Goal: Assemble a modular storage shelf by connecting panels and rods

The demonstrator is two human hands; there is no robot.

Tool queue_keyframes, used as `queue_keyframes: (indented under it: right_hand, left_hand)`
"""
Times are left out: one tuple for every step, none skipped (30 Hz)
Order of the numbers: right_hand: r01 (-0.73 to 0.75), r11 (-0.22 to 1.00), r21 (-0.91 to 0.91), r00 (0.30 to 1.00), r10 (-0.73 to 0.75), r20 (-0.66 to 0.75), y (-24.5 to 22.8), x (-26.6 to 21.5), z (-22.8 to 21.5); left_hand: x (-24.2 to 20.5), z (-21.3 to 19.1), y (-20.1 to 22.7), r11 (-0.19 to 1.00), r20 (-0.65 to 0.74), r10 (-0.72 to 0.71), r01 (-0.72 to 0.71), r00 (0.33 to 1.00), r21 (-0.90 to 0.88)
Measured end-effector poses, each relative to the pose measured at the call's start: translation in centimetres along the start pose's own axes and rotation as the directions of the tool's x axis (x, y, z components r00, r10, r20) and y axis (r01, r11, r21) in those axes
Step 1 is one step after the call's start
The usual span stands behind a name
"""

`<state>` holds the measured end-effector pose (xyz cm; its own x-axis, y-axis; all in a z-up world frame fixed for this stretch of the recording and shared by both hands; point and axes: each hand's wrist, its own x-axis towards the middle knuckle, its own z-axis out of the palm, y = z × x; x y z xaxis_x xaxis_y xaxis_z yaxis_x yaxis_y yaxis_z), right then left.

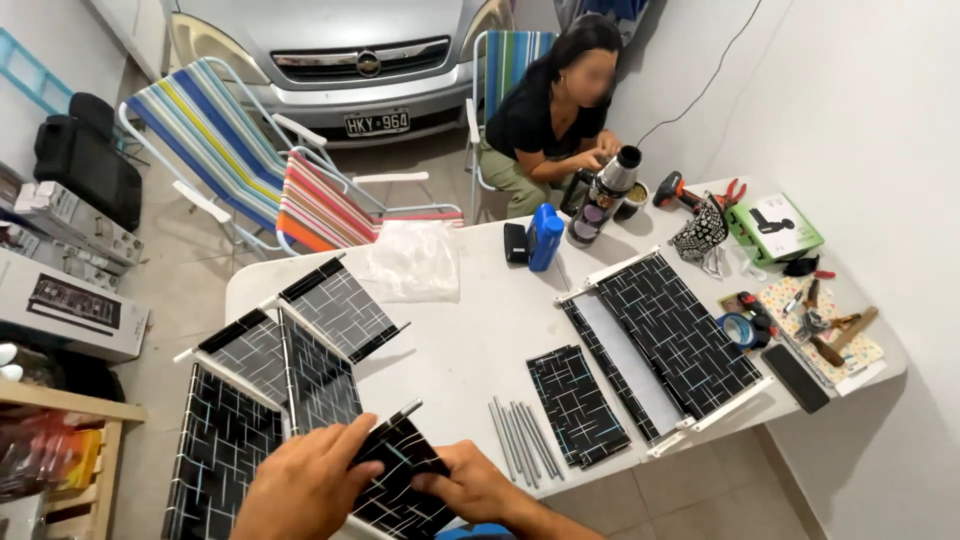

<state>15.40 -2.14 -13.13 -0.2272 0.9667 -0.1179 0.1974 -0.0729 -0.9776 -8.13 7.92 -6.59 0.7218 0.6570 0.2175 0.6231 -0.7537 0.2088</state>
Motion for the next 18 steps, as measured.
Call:
queue_keyframes:
  right_hand:
    - [0.0, 1.0, -0.002, 1.0, 0.0, 0.005, 0.7, 0.1, -0.2]
    - [-0.022, 0.989, 0.147, 0.997, 0.032, -0.069, 1.4, 0.0, -0.2]
    - [-0.032, 0.956, 0.293, 0.988, 0.075, -0.138, 2.1, -0.1, -0.2]
    - [-0.031, 0.952, 0.304, 0.988, 0.076, -0.135, 2.9, 0.3, -0.7]
    - [0.01, 0.995, 0.102, 0.988, 0.006, -0.157, 4.0, 0.6, -1.2]
    - [0.024, 0.996, -0.083, 0.986, -0.038, -0.165, 5.2, -0.7, -0.2]
    - [0.0, 0.999, -0.048, 0.987, -0.007, -0.161, 4.4, -0.4, -0.4]
    - [0.043, 0.999, -0.011, 0.977, -0.045, -0.209, 3.8, -0.7, -0.6]
    - [0.086, 0.996, 0.022, 0.962, -0.078, -0.261, 3.1, -0.7, -0.8]
    - [0.078, 0.996, 0.03, 0.962, -0.068, -0.264, 2.6, -0.9, -1.0]
    - [0.174, 0.98, -0.096, 0.943, -0.194, -0.271, 2.0, -1.2, -1.2]
    - [0.265, 0.938, -0.224, 0.91, -0.32, -0.264, 1.1, -1.2, -1.6]
    - [0.259, 0.941, -0.219, 0.91, -0.314, -0.27, 1.6, -1.3, -1.6]
    - [0.264, 0.923, -0.278, 0.901, -0.339, -0.269, 2.1, -1.3, -1.7]
    - [0.267, 0.903, -0.337, 0.893, -0.363, -0.266, 2.7, -1.4, -1.8]
    - [0.258, 0.907, -0.333, 0.894, -0.355, -0.274, 2.9, -1.4, -1.9]
    - [0.249, 0.911, -0.33, 0.88, -0.355, -0.315, 3.1, -1.4, -2.1]
    - [0.241, 0.914, -0.326, 0.866, -0.354, -0.354, 3.4, -1.4, -2.2]
  left_hand:
    - [-1.0, -0.4, -0.8, 1.0, -0.002, -0.005, 0.005, 1.0, 0.0]
    - [-2.1, -1.1, -1.6, 0.988, 0.083, -0.147, 0.15, 0.986, -0.029]
    - [-3.1, -1.7, -2.3, 0.955, 0.169, -0.283, 0.294, 0.944, -0.045]
    - [-3.3, -1.6, -2.0, 0.954, 0.177, -0.286, 0.296, 0.942, -0.035]
    - [-3.5, -1.4, -1.7, 0.941, 0.138, -0.324, 0.334, 0.936, -0.059]
    - [-5.2, -1.4, -0.7, 0.922, 0.133, -0.365, 0.378, 0.921, -0.083]
    - [-5.3, -1.7, -0.5, 0.919, 0.174, -0.37, 0.387, 0.913, -0.073]
    - [-5.4, -2.1, 0.1, 0.932, 0.081, -0.362, 0.362, 0.929, 0.017]
    - [-5.5, -2.4, 0.6, 0.936, -0.009, -0.337, 0.336, 0.942, 0.109]
    - [-6.2, -1.6, 0.2, 0.936, 0.002, -0.336, 0.333, 0.942, 0.108]
    - [-6.9, -1.0, -0.1, 0.948, 0.062, -0.314, 0.309, 0.948, 0.074]
    - [-7.4, -0.5, -0.7, 0.958, 0.117, -0.285, 0.283, 0.951, 0.039]
    - [-7.1, -0.8, -0.6, 0.96, 0.126, -0.281, 0.278, 0.952, 0.04]
    - [-6.7, -0.9, -0.6, 0.98, 0.086, -0.189, 0.182, 0.978, 0.079]
    - [-6.2, -1.1, -0.6, 0.989, 0.05, -0.092, 0.086, 0.994, 0.12]
    - [-5.3, -1.5, -0.4, 0.99, 0.059, -0.087, 0.08, 0.995, 0.116]
    - [-4.4, -1.9, -0.2, 0.991, 0.073, -0.084, 0.076, 0.994, 0.107]
    - [-3.6, -2.3, 0.0, 0.992, 0.088, -0.083, 0.074, 0.993, 0.098]
